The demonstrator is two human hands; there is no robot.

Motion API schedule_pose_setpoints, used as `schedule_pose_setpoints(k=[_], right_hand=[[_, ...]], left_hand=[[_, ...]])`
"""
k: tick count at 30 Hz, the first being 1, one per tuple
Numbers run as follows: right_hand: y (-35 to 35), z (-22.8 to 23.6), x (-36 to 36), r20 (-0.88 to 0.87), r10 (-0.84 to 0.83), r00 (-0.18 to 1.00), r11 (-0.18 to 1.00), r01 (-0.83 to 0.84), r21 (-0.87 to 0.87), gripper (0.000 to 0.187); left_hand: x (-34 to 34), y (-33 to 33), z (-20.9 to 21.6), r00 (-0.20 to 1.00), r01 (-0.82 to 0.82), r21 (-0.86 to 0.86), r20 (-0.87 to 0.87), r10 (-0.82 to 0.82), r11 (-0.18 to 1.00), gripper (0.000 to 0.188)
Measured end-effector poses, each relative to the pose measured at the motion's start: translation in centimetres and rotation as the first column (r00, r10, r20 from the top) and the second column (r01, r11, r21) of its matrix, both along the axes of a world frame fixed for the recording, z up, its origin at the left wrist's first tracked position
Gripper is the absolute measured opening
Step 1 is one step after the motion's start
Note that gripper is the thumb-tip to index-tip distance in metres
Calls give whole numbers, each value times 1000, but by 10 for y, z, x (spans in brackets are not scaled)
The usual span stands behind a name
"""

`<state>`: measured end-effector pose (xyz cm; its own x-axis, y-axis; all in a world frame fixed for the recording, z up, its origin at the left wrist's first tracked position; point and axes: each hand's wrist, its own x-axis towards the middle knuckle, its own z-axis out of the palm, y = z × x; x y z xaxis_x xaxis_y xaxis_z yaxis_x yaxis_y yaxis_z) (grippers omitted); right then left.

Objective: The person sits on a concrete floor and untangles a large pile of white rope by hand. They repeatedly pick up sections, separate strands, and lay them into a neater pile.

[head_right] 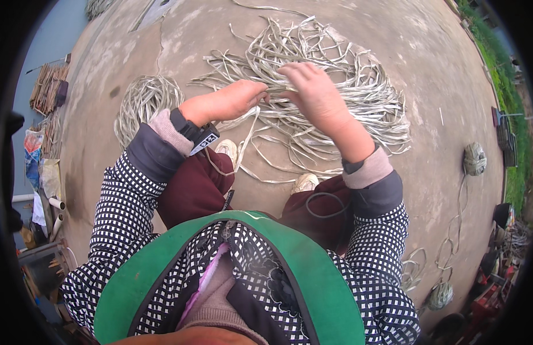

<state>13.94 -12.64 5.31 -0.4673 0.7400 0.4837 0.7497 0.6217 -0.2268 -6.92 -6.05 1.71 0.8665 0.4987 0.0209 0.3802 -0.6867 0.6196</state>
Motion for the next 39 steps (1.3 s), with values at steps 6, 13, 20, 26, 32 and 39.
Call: schedule_pose_setpoints(k=[6,13,20,26,32,39], right_hand=[[-9,-15,-19,332,-35,943,992,73,-102,19],[2,-27,3,223,-195,955,942,246,-229,12],[12,-31,18,-4,-260,966,913,245,-327,11],[5,-11,14,-169,-234,958,906,151,-396,11],[-13,-28,-26,-296,-11,955,895,-123,-428,10],[2,-28,-6,-631,-245,736,541,-436,-719,19]], left_hand=[[6,-3,-4,999,24,-22,36,-23,999,20],[0,0,5,971,-180,-263,105,213,948,23],[0,2,5,909,-136,-422,307,282,897,22],[0,11,-3,879,-215,-221,380,287,951,24],[6,-1,7,780,-132,-551,455,429,824,27],[3,-5,22,778,158,-707,519,353,690,18]])
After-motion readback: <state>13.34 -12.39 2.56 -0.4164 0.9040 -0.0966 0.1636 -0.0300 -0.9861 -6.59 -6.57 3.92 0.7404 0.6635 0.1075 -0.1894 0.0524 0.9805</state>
